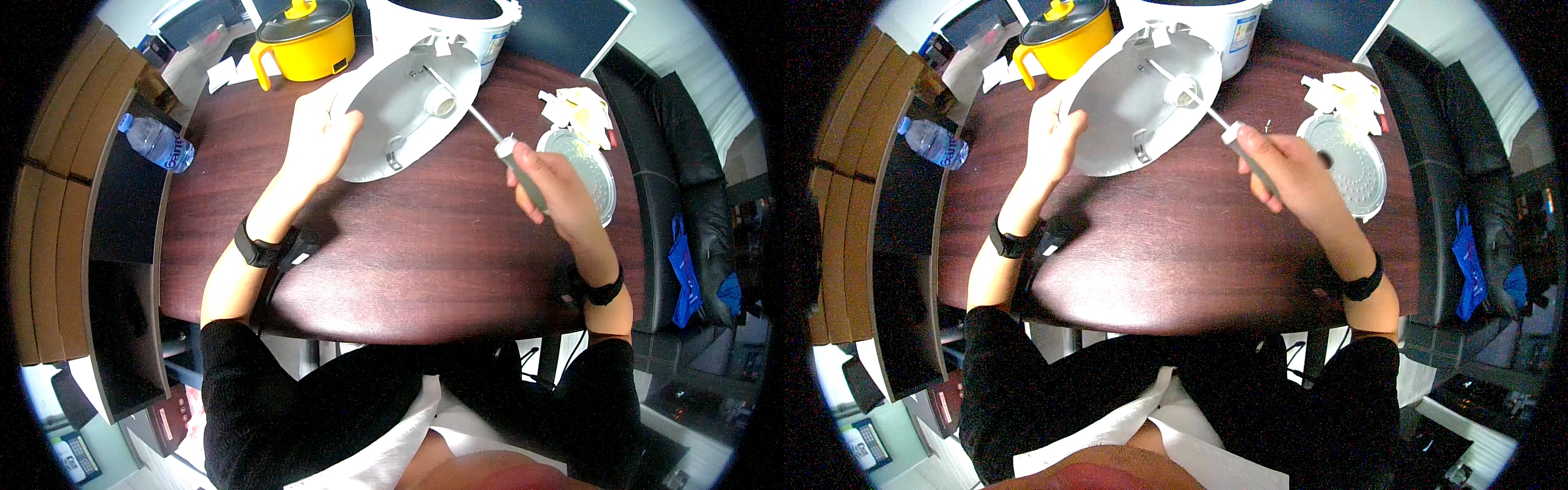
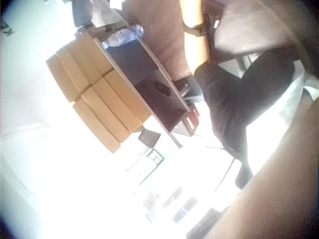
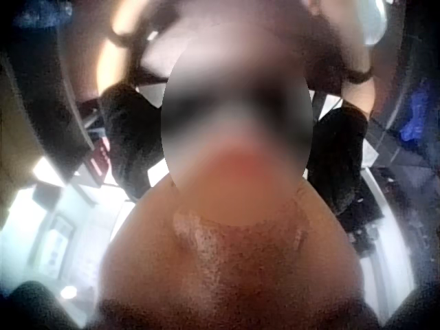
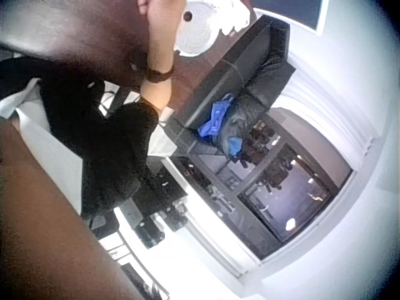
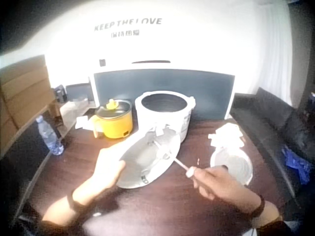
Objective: The person uses a screwdriver to remove screws from a white plastic lid of a rice cooker. After removing the screws, the person wipes the lid with a cloth.
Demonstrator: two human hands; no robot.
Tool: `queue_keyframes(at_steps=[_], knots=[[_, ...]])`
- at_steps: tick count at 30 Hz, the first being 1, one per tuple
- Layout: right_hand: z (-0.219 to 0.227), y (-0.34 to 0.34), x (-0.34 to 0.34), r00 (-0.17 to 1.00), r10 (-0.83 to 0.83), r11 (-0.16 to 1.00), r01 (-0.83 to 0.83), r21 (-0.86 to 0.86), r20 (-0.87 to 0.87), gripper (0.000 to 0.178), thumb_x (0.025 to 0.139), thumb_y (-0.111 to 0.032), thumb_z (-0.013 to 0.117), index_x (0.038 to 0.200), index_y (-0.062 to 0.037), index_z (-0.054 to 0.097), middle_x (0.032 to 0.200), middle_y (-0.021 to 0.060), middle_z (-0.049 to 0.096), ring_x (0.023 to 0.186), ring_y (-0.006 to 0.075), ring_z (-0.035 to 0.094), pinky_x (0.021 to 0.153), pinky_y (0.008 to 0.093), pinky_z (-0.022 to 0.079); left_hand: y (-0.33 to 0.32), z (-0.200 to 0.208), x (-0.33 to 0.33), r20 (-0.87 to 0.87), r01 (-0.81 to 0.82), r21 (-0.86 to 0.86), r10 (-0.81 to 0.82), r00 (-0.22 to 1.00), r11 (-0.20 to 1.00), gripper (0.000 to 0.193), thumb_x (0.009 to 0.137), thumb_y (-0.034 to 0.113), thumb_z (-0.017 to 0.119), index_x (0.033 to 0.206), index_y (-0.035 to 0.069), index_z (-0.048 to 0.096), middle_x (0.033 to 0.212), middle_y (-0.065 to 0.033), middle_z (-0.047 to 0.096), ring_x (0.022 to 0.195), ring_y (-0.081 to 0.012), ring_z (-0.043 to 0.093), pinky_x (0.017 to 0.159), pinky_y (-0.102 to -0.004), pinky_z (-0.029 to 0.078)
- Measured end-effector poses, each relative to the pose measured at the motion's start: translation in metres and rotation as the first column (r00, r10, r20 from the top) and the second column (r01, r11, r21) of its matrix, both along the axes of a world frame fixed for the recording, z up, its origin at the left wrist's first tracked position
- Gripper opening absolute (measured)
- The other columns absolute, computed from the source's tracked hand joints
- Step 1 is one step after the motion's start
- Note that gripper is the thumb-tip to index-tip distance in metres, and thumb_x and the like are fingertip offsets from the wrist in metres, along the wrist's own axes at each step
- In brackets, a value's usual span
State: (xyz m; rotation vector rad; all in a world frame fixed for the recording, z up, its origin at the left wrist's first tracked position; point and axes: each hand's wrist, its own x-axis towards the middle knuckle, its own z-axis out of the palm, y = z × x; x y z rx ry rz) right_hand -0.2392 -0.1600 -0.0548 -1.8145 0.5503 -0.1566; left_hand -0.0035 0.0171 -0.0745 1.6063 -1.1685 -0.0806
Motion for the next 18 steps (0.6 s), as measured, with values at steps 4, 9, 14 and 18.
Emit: queue_keyframes(at_steps=[4,9,14,18], knots=[[-0.017,0.012,0.004,0.998,0.048,0.946,-0.060,0.320,0.046,0.050,0.097,-0.046,0.036,0.076,-0.0030,0.052,0.046,0.0004,0.044,0.035,0.0080,0.038,0.035,0.0212,0.030,-0.002,-0.003,0.001,-0.011,0.014,-0.022,-0.014,1.000,1.000,0.043,0.073,0.008,0.050,0.114,-0.003,0.057,0.095,-0.0160,0.065,0.085,-0.0199,0.062,0.080,-0.0310,0.047],[-0.023,0.016,0.008,0.997,0.042,0.909,-0.065,0.413,0.065,0.050,0.097,-0.046,0.036,0.077,-0.0030,0.052,0.047,0.0010,0.044,0.034,0.0084,0.037,0.035,0.0212,0.031,0.000,-0.004,0.004,-0.054,0.015,-0.019,-0.016,0.998,1.000,0.043,0.073,0.008,0.049,0.114,-0.003,0.057,0.094,-0.0146,0.064,0.085,-0.0183,0.060,0.080,-0.0303,0.046],[-0.025,0.021,0.010,0.998,-0.014,0.859,-0.015,0.512,0.053,0.049,0.097,-0.047,0.036,0.077,-0.0041,0.051,0.047,0.0007,0.045,0.033,0.0077,0.037,0.035,0.0209,0.031,-0.001,-0.003,0.002,-0.043,0.014,-0.015,-0.015,0.999,1.000,0.043,0.073,0.008,0.049,0.114,-0.003,0.057,0.095,-0.0144,0.064,0.086,-0.0179,0.060,0.081,-0.0301,0.046],[-0.023,0.027,0.011,0.999,-0.032,0.808,0.009,0.589,0.029,0.050,0.097,-0.048,0.035,0.077,-0.0047,0.051,0.047,0.0003,0.044,0.033,0.0076,0.037,0.035,0.0210,0.031,0.000,-0.003,0.001,-0.050,0.015,-0.028,-0.016,0.999,0.999,0.043,0.073,0.007,0.048,0.114,-0.003,0.057,0.095,-0.0144,0.064,0.086,-0.0180,0.060,0.081,-0.0301,0.046]])
